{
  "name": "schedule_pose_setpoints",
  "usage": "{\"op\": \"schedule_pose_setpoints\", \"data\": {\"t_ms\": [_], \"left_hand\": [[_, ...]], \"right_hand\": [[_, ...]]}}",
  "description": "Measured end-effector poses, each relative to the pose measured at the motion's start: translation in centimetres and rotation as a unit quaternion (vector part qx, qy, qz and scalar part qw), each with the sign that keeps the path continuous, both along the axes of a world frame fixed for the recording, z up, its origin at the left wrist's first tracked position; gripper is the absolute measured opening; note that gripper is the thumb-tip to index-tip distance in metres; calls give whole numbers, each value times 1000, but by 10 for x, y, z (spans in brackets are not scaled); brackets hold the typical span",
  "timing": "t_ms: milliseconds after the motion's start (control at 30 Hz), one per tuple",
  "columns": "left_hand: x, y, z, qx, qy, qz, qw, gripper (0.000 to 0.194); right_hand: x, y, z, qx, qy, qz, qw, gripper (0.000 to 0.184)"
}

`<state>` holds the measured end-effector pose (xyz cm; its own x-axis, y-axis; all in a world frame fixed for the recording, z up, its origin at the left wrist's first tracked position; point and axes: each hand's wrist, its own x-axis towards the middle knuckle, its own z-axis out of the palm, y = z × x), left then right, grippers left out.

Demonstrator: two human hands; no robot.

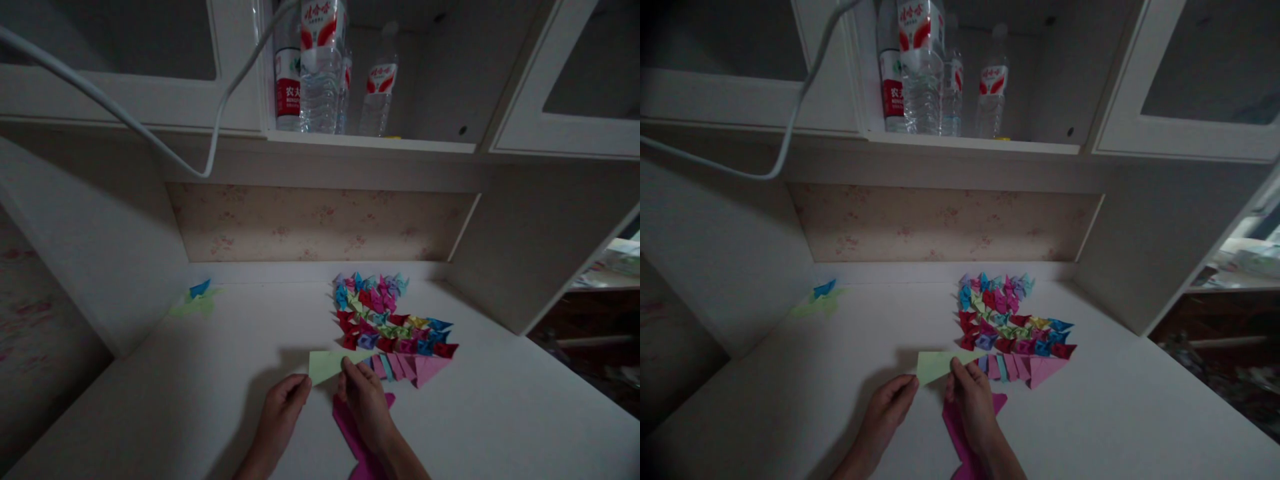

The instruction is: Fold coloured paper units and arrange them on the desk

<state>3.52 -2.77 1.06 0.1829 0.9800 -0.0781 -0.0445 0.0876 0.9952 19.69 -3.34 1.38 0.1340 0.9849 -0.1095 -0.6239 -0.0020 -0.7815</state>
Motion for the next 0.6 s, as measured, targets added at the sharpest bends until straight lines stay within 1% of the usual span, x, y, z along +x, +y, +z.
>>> {"op": "schedule_pose_setpoints", "data": {"t_ms": [100, 233, 333, 433, 533, 600], "left_hand": [[2, 2, -2, -12, -21, 20, 1000, 41], [3, 5, 0, -62, -58, 54, 995, 45], [3, 5, 2, -89, -79, 69, 991, 47], [4, 4, 3, -97, -84, 70, 989, 48], [8, 2, 4, -105, -69, 59, 990, 48], [11, 0, 8, -103, -56, 62, 991, 48]], "right_hand": [[4, 2, 0, -20, 20, -40, 999, 30], [6, 3, 0, 1, -3, -65, 998, 34], [6, 4, -1, -15, 4, -61, 998, 33], [5, 1, -2, -26, 14, -37, 999, 32], [2, -1, -2, -1, -19, -9, 1000, 31], [0, -1, -1, 7, -54, -11, 998, 32]]}}
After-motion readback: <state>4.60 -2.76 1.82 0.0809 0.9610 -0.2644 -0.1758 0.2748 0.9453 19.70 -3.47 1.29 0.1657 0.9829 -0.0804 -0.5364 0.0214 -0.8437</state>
